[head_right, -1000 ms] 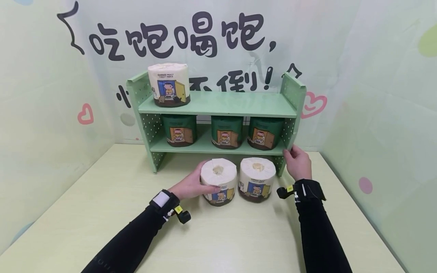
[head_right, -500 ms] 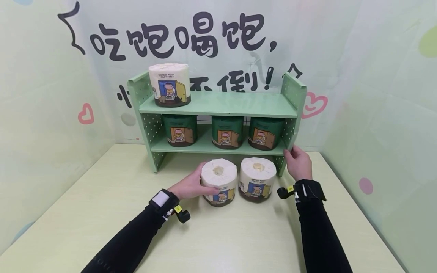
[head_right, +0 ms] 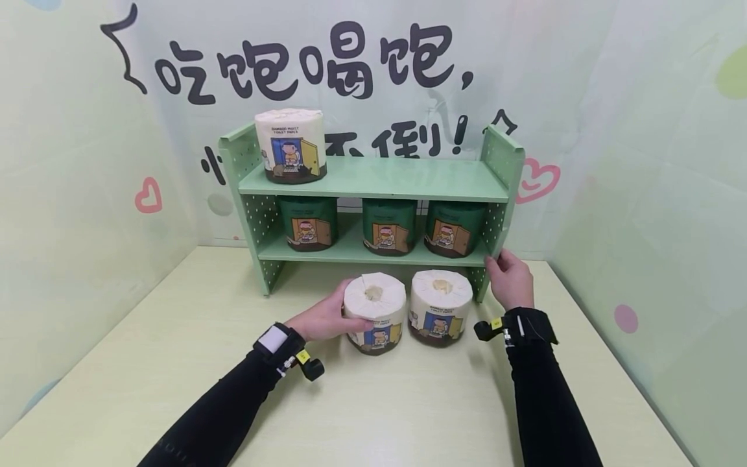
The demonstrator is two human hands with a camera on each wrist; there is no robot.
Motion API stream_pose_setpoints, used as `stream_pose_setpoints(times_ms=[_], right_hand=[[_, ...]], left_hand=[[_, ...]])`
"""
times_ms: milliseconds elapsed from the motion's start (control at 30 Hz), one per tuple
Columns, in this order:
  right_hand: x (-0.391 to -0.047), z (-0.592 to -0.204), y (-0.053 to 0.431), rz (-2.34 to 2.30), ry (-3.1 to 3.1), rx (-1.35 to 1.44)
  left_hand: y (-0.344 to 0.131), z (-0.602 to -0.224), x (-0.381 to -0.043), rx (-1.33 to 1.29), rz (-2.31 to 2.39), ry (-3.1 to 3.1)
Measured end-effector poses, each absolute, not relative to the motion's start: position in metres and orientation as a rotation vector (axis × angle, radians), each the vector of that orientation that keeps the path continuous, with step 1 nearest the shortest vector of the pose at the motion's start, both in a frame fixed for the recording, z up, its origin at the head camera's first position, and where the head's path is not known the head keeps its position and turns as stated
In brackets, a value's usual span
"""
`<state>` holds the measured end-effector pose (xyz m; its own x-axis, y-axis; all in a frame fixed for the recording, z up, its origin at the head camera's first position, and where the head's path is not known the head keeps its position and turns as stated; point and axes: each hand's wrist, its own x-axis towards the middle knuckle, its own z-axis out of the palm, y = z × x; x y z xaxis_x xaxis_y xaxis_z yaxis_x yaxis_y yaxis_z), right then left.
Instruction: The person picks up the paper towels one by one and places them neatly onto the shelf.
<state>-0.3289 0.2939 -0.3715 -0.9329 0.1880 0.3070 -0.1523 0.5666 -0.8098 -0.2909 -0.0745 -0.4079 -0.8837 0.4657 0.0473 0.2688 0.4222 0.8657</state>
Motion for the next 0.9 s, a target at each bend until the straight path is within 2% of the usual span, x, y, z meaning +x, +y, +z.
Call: stream_pose_setpoints(times_ms=[900], right_hand=[[-0.3286,-0.3720,0.2942,1.330,-2.443,-0.027]], left_hand=[[-0.0785,-0.4016,-0.2921,0.730,1.542,2.488]])
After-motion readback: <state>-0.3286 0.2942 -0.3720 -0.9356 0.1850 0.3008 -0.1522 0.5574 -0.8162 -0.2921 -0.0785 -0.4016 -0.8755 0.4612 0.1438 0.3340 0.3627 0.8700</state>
